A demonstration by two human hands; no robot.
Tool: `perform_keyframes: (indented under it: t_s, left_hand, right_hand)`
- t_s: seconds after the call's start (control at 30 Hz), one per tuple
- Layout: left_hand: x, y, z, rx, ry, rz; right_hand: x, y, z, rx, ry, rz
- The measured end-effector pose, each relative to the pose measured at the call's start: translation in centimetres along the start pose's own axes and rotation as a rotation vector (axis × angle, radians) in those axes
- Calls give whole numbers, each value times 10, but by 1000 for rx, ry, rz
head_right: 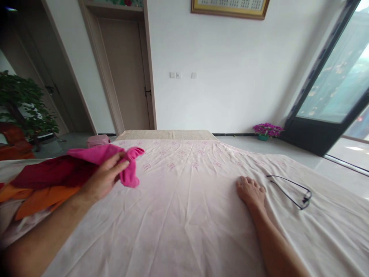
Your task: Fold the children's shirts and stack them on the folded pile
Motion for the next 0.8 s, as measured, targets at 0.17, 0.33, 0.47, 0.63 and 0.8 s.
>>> perform_keyframes:
  t_s: [0.17,0.33,0.47,0.63,0.8]
  left_hand:
    - [45,-14,-96,22,-451,59]
    - [41,-70,-51,-682,88,-131]
    - [45,-104,-23,-1143,290,-108]
    - [44,-127,-17,-1233,258,-41]
    - [38,-128,-10,-1171,242,-1]
  right_hand:
    - [0,0,0,19,-6,-2]
    - [1,0,0,37,-7,1]
    - [-2,4,-5,54,7,11]
    - [-5,8,-14,64,6,49]
    - [-3,7,-14,77,1,56]
Point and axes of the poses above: each hand's wrist, its own x-axis away from the middle knuckle, its own z-axis out of the back of the hand, y = z × x, the point moved 6 cm from there along -x, towards the middle knuckle
